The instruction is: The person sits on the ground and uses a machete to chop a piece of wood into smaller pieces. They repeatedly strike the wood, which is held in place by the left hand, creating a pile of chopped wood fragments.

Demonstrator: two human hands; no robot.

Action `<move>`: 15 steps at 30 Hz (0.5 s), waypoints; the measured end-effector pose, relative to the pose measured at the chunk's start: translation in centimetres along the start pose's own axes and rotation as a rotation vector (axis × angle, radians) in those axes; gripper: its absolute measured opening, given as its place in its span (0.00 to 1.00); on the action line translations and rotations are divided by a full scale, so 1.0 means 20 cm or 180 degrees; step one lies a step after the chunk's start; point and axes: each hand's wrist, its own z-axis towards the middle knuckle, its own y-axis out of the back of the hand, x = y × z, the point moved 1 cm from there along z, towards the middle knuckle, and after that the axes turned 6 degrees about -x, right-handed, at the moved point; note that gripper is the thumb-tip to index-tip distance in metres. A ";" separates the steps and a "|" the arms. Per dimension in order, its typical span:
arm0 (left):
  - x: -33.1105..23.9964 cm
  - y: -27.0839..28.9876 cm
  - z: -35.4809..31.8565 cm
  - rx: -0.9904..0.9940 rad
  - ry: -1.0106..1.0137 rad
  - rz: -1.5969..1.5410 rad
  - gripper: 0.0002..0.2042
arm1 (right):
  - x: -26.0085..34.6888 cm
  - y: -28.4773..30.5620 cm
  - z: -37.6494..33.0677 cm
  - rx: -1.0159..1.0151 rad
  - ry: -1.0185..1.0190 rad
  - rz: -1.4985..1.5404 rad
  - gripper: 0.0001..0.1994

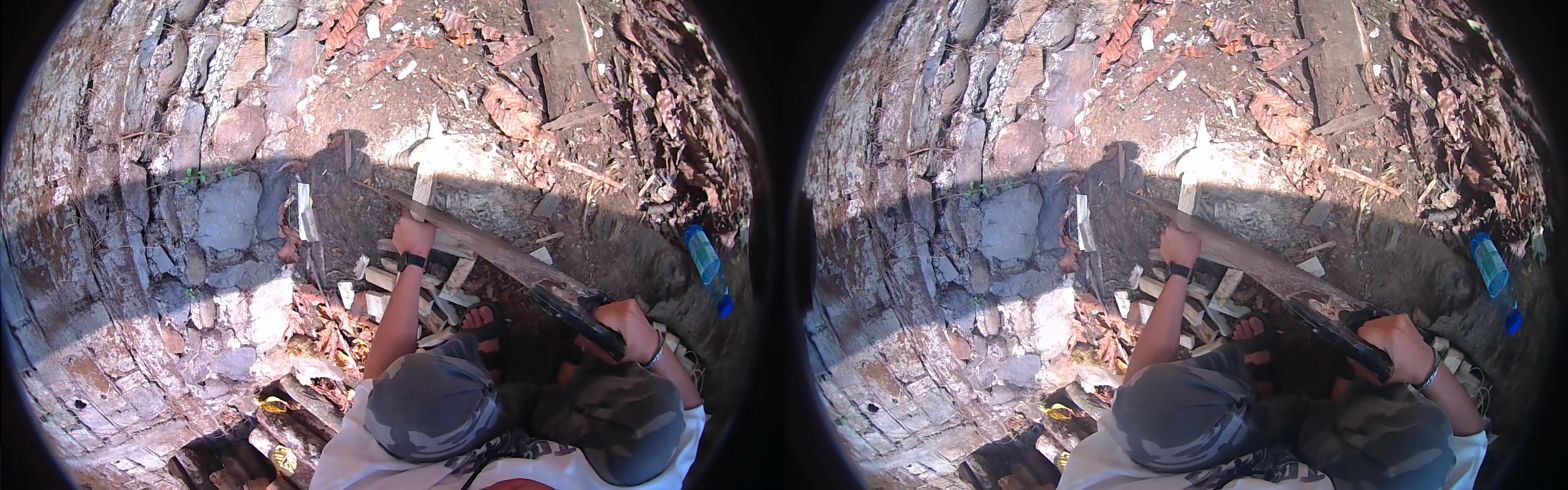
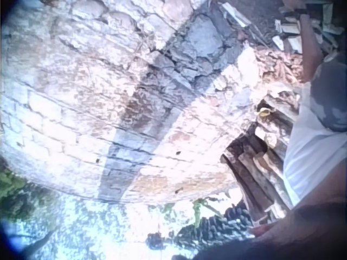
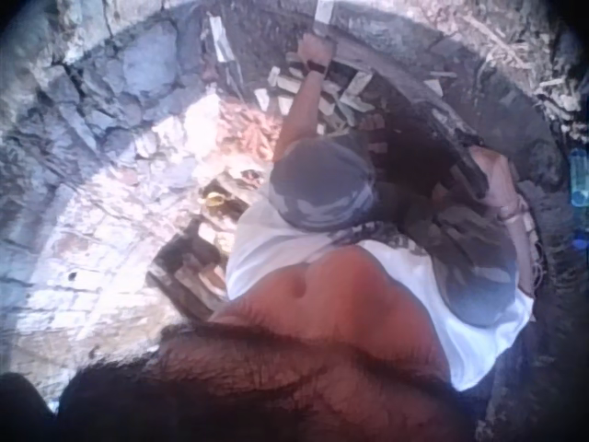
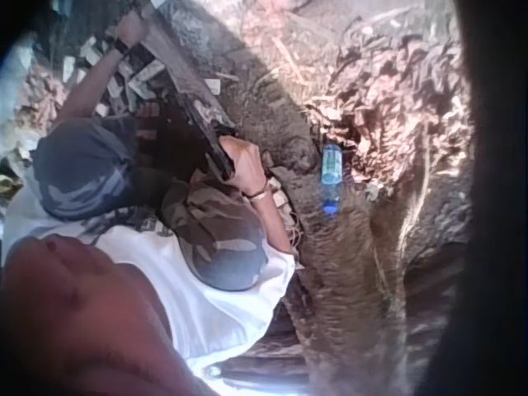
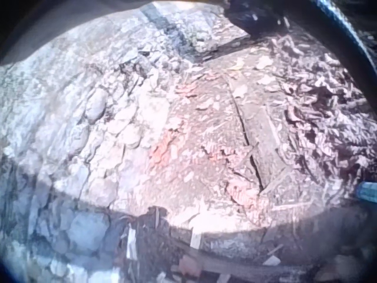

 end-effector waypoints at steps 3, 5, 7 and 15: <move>0.01 0.01 0.00 0.0038 0.0084 0.0044 0.11 | 0.06 0.04 0.02 0.0197 0.0015 -0.0237 0.11; 0.04 -0.01 0.01 0.0084 0.0014 0.0176 0.13 | 0.10 -0.01 0.20 0.0099 0.0082 -0.0235 0.10; 0.01 -0.02 0.00 0.0077 -0.0201 0.0311 0.17 | 0.01 -0.13 0.42 0.0037 0.0186 -0.0294 0.09; 0.15 -0.06 0.03 0.0243 -0.0022 0.0290 0.13 | 0.14 -0.14 0.40 0.0054 0.0172 -0.0149 0.10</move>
